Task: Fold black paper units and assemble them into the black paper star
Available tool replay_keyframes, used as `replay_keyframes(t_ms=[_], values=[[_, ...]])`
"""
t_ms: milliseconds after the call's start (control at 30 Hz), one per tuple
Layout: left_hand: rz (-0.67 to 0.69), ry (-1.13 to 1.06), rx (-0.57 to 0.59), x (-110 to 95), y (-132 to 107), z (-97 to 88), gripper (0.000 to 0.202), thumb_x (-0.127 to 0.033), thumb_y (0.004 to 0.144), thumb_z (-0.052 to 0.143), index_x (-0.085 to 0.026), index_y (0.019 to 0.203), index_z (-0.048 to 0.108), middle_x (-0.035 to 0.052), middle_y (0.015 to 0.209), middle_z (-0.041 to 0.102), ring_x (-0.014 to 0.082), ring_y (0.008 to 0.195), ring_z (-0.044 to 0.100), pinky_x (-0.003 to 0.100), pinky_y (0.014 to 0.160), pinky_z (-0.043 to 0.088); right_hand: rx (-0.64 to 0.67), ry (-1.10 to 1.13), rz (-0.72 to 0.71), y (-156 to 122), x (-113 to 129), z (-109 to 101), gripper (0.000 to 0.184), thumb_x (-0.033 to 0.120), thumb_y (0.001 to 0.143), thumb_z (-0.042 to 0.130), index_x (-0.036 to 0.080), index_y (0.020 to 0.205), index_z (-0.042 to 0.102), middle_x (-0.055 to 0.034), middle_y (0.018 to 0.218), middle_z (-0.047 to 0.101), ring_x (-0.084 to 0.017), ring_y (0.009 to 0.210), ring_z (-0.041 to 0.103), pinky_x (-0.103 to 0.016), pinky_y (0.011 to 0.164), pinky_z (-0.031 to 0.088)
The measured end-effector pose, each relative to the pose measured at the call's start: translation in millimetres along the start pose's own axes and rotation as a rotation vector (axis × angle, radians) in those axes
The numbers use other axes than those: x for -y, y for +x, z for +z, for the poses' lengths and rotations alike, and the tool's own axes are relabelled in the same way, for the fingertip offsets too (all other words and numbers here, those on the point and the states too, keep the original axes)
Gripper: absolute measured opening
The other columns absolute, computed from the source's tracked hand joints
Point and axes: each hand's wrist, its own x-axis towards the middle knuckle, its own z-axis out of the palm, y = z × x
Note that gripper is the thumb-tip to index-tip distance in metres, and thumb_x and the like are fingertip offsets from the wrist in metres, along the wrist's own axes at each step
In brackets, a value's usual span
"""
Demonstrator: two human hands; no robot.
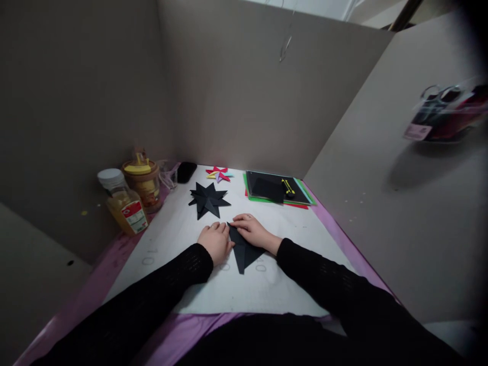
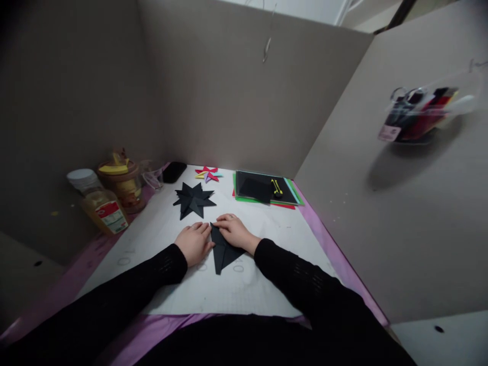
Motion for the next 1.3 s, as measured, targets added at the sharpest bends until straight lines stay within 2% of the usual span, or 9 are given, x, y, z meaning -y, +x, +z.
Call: replay_keyframes(t_ms=[133, 300, 467, 700, 867, 1133, 1300], values=[[-0.006, 0.012, 0.009, -1, 0, 0.3, 0.044, -0.037, 0.085, 0.042, -0.013, 0.12, 0.049, 0.0145, 0.124, 0.049, 0.0289, 0.113, 0.04, 0.041, 0.087, 0.036, 0.071, 0.018, -0.012, 1, -1, -4, 0.036, 0.009, 0.078, 0.05, 0.024, 0.108, 0.065, -0.0087, 0.116, 0.056, -0.021, 0.11, 0.048, -0.042, 0.097, 0.036], [-0.011, 0.007, 0.0, -1, 0, -0.3, 0.042, -0.037, 0.085, 0.041, -0.014, 0.119, 0.049, 0.0135, 0.123, 0.049, 0.028, 0.112, 0.04, 0.04, 0.088, 0.035, 0.239, -0.039, -0.069, 7, -2, -17, 0.04, 0.011, 0.079, 0.051, 0.025, 0.115, 0.061, -0.01, 0.127, 0.05, -0.023, 0.119, 0.042, -0.042, 0.099, 0.034], [-0.017, 0.002, -0.012, -1, -1, -1.1, 0.04, -0.037, 0.084, 0.044, -0.014, 0.115, 0.051, 0.0131, 0.112, 0.053, 0.0272, 0.107, 0.045, 0.037, 0.084, 0.037, 0.337, -0.145, -0.11, 19, -4, -24, 0.041, 0.013, 0.079, 0.052, 0.026, 0.116, 0.06, -0.0092, 0.128, 0.048, -0.024, 0.118, 0.041, -0.04, 0.099, 0.033], [-0.002, 0.011, -0.016, 1, 1, 2.0, 0.04, -0.036, 0.083, 0.044, -0.012, 0.115, 0.05, 0.0139, 0.112, 0.052, 0.0276, 0.107, 0.045, 0.038, 0.083, 0.038, 0.346, -0.273, -0.127, 28, 1, -20, 0.043, 0.014, 0.078, 0.053, 0.029, 0.118, 0.059, -0.0087, 0.122, 0.05, -0.025, 0.111, 0.045, -0.037, 0.092, 0.038], [-0.004, 0.011, -0.012, 1, 1, 3.9, 0.041, -0.037, 0.084, 0.043, -0.012, 0.117, 0.049, 0.0143, 0.114, 0.052, 0.0275, 0.108, 0.044, 0.037, 0.084, 0.038, 0.302, -0.307, -0.117, 28, 1, -13, 0.043, 0.016, 0.079, 0.052, 0.028, 0.12, 0.057, -0.0093, 0.127, 0.049, -0.026, 0.116, 0.044, -0.039, 0.094, 0.037], [-0.009, 0.039, -0.027, -1, 4, 1.8, 0.036, -0.037, 0.082, 0.046, -0.013, 0.107, 0.055, 0.0128, 0.104, 0.055, 0.0269, 0.1, 0.049, 0.037, 0.077, 0.04, 0.255, -0.142, -0.158, -1, -9, -20, 0.041, 0.016, 0.083, 0.047, 0.019, 0.124, 0.054, -0.0108, 0.137, 0.042, -0.022, 0.127, 0.038, -0.04, 0.104, 0.032], [0.006, 0.05, -0.023, -2, 7, -1.0, 0.034, -0.036, 0.082, 0.047, -0.013, 0.105, 0.057, 0.0128, 0.104, 0.056, 0.0278, 0.099, 0.049, 0.038, 0.076, 0.039, 0.25, -0.186, -0.153, -23, -3, -34, 0.039, 0.024, 0.084, 0.051, 0.021, 0.122, 0.056, -0.01, 0.135, 0.045, -0.026, 0.125, 0.04, -0.044, 0.103, 0.032]])
